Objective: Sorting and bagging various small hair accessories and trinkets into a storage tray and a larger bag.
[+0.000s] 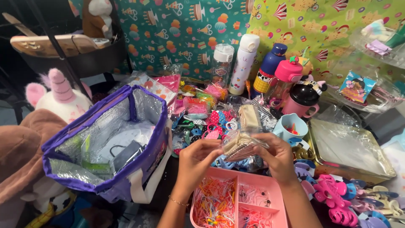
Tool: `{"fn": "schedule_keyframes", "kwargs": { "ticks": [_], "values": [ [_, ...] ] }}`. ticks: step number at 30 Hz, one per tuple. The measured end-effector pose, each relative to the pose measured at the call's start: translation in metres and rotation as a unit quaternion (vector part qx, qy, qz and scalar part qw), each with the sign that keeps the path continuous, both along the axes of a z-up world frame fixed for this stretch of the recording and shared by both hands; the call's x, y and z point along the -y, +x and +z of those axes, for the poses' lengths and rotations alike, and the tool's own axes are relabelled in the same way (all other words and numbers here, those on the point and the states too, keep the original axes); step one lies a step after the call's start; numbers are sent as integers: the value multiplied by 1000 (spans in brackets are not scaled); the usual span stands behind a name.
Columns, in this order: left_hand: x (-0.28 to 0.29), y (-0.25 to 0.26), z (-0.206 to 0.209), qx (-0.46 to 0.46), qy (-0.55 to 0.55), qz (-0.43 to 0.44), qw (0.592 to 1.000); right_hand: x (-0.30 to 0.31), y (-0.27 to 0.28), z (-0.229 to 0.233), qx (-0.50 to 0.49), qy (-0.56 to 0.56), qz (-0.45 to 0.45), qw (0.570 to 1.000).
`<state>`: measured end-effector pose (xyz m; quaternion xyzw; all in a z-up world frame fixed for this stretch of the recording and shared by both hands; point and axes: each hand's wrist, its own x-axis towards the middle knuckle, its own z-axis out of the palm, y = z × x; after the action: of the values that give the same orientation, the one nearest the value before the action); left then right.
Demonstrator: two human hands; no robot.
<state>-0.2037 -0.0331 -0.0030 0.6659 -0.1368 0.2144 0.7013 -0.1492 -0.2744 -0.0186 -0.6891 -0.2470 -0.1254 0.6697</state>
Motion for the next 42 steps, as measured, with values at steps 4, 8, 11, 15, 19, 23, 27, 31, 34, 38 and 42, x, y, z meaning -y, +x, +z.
{"fn": "schedule_keyframes", "kwargs": {
  "ticks": [4,8,11,15,19,23,27,31,34,38,42],
  "values": [
    [-2,-1,-2,6,-19,-6,1000,-2,5,-5,-48,90,45,994],
    [-7,0,-5,-15,-34,-43,998,6,16,-22,-68,190,19,979],
    [-4,-2,1,42,-19,-7,999,4,12,-16,-71,139,0,988],
    [2,2,-7,-2,-74,10,997,13,30,-39,1,176,25,984],
    [9,10,-20,-69,-180,-34,981,19,42,-59,-2,204,25,979],
    [1,7,-15,-129,-182,-75,972,8,32,-39,4,203,53,978],
    [-7,-7,11,13,5,6,1000,1,8,-7,28,169,41,984],
    [-8,-16,23,55,115,16,992,3,-6,12,39,16,47,998],
    [-3,-15,21,98,126,27,987,11,-5,8,21,-9,36,999],
    [-1,-14,19,113,130,29,985,11,-4,9,22,11,69,997],
    [0,-12,13,94,121,70,986,3,-8,16,37,27,99,994]
  ]
}}
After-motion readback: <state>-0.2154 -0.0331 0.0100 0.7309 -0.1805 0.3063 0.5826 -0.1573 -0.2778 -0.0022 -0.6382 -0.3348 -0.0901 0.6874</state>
